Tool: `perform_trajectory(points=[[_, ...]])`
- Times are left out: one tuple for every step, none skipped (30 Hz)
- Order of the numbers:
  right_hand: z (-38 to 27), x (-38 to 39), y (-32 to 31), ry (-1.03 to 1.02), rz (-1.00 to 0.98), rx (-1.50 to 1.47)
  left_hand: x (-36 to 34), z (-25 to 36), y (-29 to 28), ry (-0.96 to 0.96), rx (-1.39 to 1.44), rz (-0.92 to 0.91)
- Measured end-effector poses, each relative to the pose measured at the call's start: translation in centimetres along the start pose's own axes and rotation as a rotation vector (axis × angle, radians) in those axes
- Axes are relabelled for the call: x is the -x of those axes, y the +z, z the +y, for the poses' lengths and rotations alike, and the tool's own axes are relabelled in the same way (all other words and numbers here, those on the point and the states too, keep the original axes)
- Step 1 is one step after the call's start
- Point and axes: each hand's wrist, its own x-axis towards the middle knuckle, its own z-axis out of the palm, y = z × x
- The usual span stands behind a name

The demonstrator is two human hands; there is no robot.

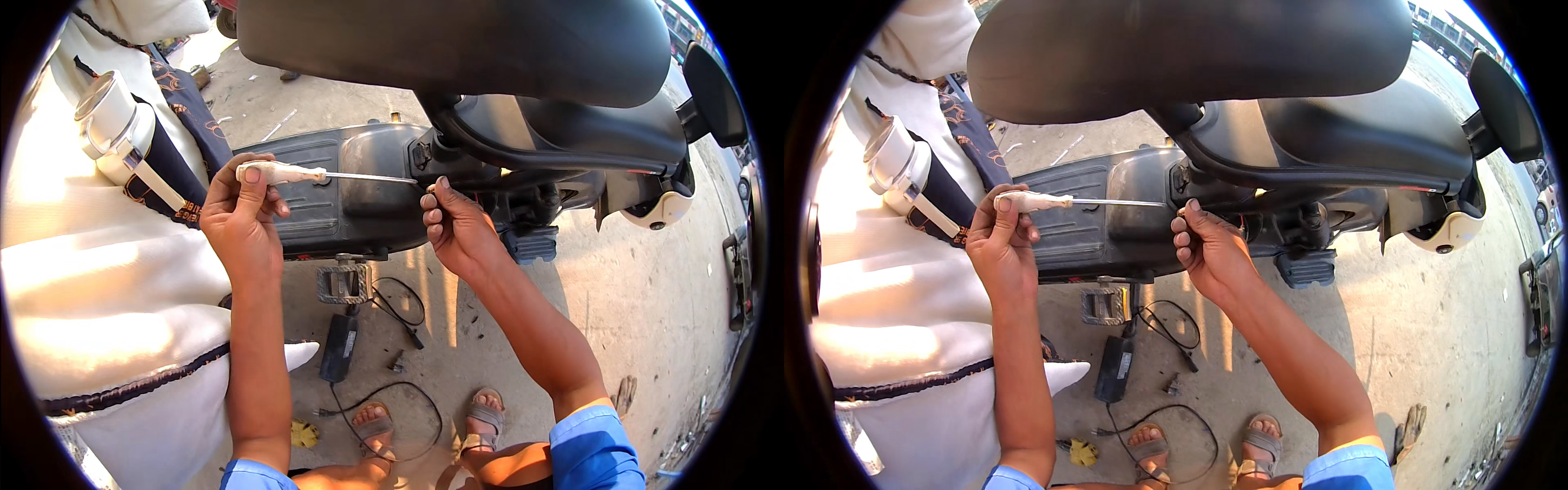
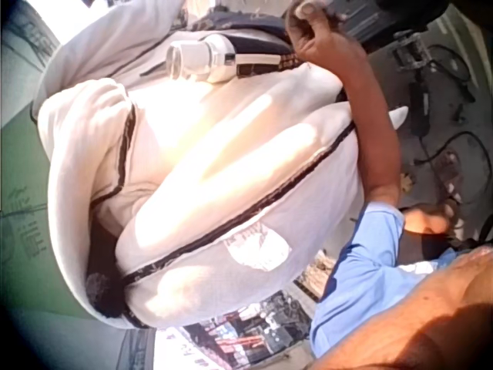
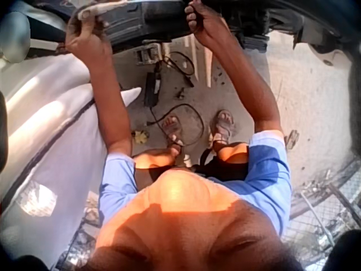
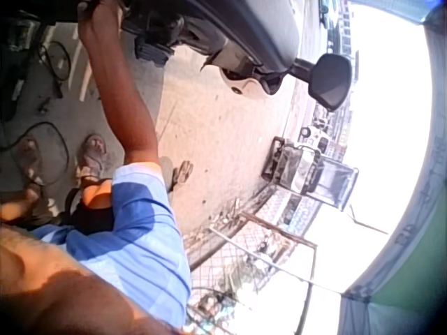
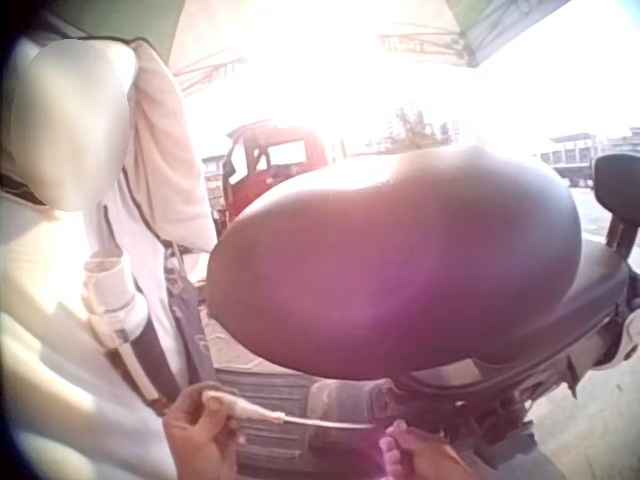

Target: The person uses a screwdriver to manipulate a black electronic component and wires near the seat of a scooter. They connect a power adapter to the scooter's wiring and place the component on the scooter's floorboard.

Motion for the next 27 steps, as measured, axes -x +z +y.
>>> perform_trajectory(points=[[0.1,0.0,0.2,-0.011,0.006,0.002,0.1,0.1,0.0,0.0,-0.01,0.003],[0.3,-0.1,0.4,-0.022,0.011,0.003,0.1,0.1,-0.1,0.004,-0.008,0.0],[0.4,-0.2,0.6,-0.034,0.0,0.007,0.0,0.2,-0.1,0.008,-0.007,-0.004],[0.4,-0.3,0.7,-0.048,-0.007,0.011,0.0,0.1,-0.1,0.008,-0.002,-0.009],[0.4,-0.3,0.7,-0.062,-0.013,0.015,0.1,0.0,-0.1,0.006,0.001,-0.007],[0.4,-0.4,0.7,-0.065,-0.019,0.015,0.1,0.0,0.0,0.003,0.004,-0.005],[0.5,-0.6,0.8,-0.067,-0.027,0.013,0.1,0.1,0.0,0.002,0.005,-0.003],[0.5,-0.7,0.9,-0.069,-0.036,0.011,0.1,0.1,0.2,0.006,0.018,0.008],[0.5,-0.8,1.0,-0.076,-0.028,0.013,0.1,0.3,0.4,0.008,0.031,0.018],[0.6,-0.7,1.3,-0.083,-0.02,0.014,0.1,0.3,0.5,0.01,0.044,0.03],[0.6,-0.8,1.4,-0.09,-0.011,0.016,0.1,0.3,0.5,0.012,0.043,0.03],[0.7,-0.8,1.6,-0.092,-0.009,0.017,0.1,0.4,0.4,0.014,0.042,0.03],[0.7,-0.9,1.6,-0.096,-0.005,0.019,0.1,0.4,0.3,0.015,0.043,0.029],[0.7,-0.9,1.7,-0.1,-0.002,0.02,0.1,0.3,0.2,0.013,0.031,0.021],[0.7,-1.0,1.7,-0.106,-0.004,0.028,0.1,0.3,0.1,0.011,0.018,0.014],[0.7,-1.1,1.7,-0.112,-0.004,0.036,0.1,0.3,0.1,0.008,0.007,0.006],[0.7,-1.1,1.6,-0.119,-0.005,0.045,0.1,0.2,0.1,0.009,0.007,0.005],[0.6,-1.2,1.6,-0.126,-0.001,0.053,0.1,0.1,0.1,0.009,0.007,0.004],[0.6,-1.3,1.5,-0.132,0.001,0.061,0.0,0.1,0.1,0.011,0.006,0.004],[0.6,-1.3,1.5,-0.139,0.003,0.069,0.1,0.1,0.1,0.011,0.008,0.007],[0.6,-1.3,1.5,-0.142,0.006,0.079,0.1,0.1,0.2,0.011,0.01,0.01],[0.6,-1.3,1.7,-0.146,0.008,0.089,0.1,0.1,0.2,0.012,0.012,0.013],[0.6,-1.3,1.8,-0.149,0.01,0.099,0.0,0.1,0.2,0.015,0.022,0.017],[0.6,-1.3,1.8,-0.151,0.009,0.105,-0.1,0.0,0.2,0.018,0.033,0.02],[0.6,-1.3,1.7,-0.153,0.009,0.11,-0.1,0.0,0.2,0.02,0.043,0.023],[0.5,-1.4,1.7,-0.155,0.009,0.116,-0.1,0.0,0.2,0.022,0.044,0.025],[0.5,-1.4,1.7,-0.154,0.005,0.121,-0.1,0.0,0.3,0.024,0.044,0.026]])
